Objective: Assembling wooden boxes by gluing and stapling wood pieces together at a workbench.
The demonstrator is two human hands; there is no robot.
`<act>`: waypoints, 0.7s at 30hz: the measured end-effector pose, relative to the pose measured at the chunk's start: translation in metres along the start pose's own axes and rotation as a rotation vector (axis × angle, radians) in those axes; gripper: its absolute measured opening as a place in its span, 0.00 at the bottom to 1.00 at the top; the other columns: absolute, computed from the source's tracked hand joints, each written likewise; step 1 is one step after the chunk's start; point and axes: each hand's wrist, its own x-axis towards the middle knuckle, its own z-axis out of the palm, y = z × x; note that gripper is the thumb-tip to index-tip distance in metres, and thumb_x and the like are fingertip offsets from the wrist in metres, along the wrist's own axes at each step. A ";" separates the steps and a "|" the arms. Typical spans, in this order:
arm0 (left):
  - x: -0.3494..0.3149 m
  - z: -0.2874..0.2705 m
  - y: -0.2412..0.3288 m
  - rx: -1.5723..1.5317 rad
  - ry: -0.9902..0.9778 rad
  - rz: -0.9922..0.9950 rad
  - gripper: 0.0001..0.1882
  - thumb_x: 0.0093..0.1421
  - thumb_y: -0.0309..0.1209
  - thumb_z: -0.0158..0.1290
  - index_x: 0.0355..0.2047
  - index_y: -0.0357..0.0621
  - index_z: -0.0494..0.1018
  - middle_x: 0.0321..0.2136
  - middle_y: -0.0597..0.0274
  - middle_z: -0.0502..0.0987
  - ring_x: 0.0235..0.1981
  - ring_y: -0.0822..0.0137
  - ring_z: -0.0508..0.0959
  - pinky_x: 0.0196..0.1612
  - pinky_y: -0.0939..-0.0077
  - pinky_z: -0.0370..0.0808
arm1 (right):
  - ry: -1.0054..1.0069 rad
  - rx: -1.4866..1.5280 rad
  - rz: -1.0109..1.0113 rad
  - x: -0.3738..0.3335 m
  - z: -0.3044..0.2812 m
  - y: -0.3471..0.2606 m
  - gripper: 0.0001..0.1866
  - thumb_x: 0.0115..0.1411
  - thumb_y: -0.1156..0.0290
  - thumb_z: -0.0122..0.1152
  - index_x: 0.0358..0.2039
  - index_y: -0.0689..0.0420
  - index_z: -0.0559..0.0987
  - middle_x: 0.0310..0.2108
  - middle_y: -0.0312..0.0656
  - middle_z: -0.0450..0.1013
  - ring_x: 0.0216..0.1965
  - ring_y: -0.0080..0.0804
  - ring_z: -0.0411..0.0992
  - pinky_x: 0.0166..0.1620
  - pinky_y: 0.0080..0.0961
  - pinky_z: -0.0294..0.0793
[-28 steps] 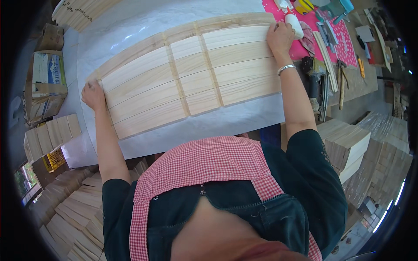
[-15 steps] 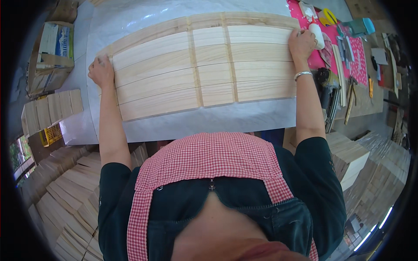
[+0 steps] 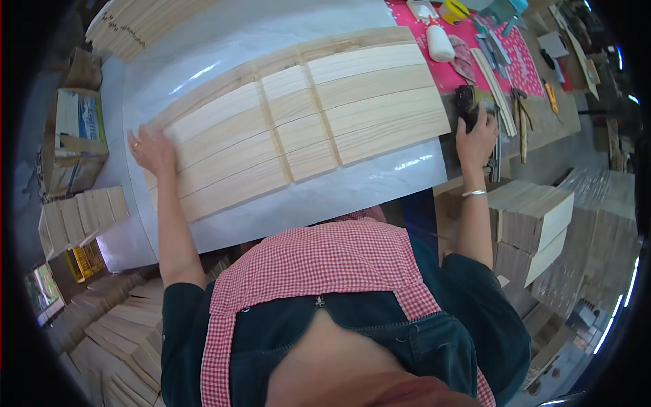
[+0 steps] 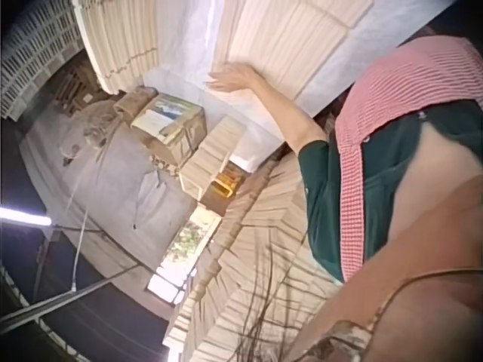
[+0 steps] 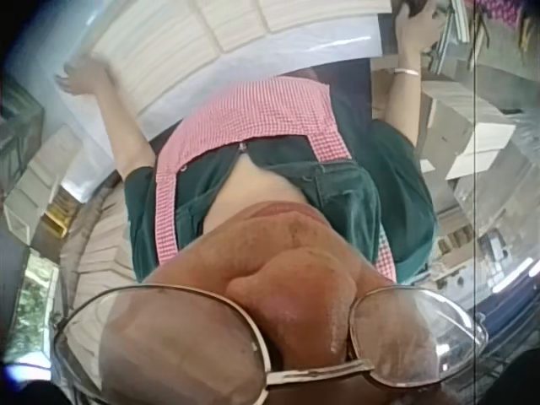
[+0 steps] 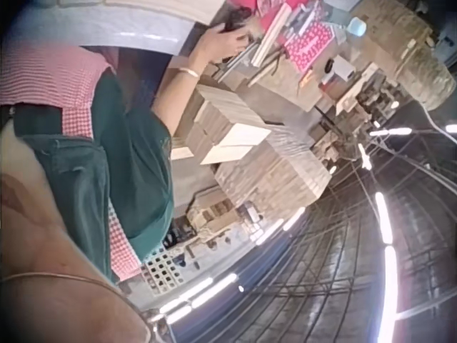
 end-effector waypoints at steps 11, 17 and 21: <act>-0.093 -0.093 0.221 -0.596 -0.362 0.800 0.40 0.62 0.47 0.57 0.69 0.40 0.59 0.72 0.49 0.55 0.73 0.46 0.53 0.71 0.44 0.51 | -0.223 -0.194 0.246 0.015 0.013 0.068 0.25 0.61 0.60 0.64 0.59 0.48 0.75 0.52 0.49 0.71 0.41 0.49 0.76 0.48 0.39 0.76; -0.087 -0.069 0.256 -0.437 -0.458 0.793 0.41 0.66 0.54 0.50 0.70 0.39 0.57 0.73 0.52 0.53 0.74 0.45 0.48 0.70 0.38 0.48 | 0.073 0.240 0.068 0.077 0.044 0.010 0.27 0.60 0.58 0.65 0.57 0.55 0.75 0.47 0.50 0.74 0.47 0.51 0.74 0.51 0.40 0.75; -0.091 -0.056 0.281 -0.373 -0.478 0.786 0.41 0.67 0.56 0.47 0.70 0.40 0.57 0.73 0.54 0.52 0.74 0.46 0.48 0.71 0.38 0.47 | 0.040 0.465 0.077 0.111 0.086 -0.049 0.30 0.57 0.54 0.67 0.55 0.58 0.75 0.48 0.50 0.74 0.49 0.50 0.73 0.51 0.39 0.74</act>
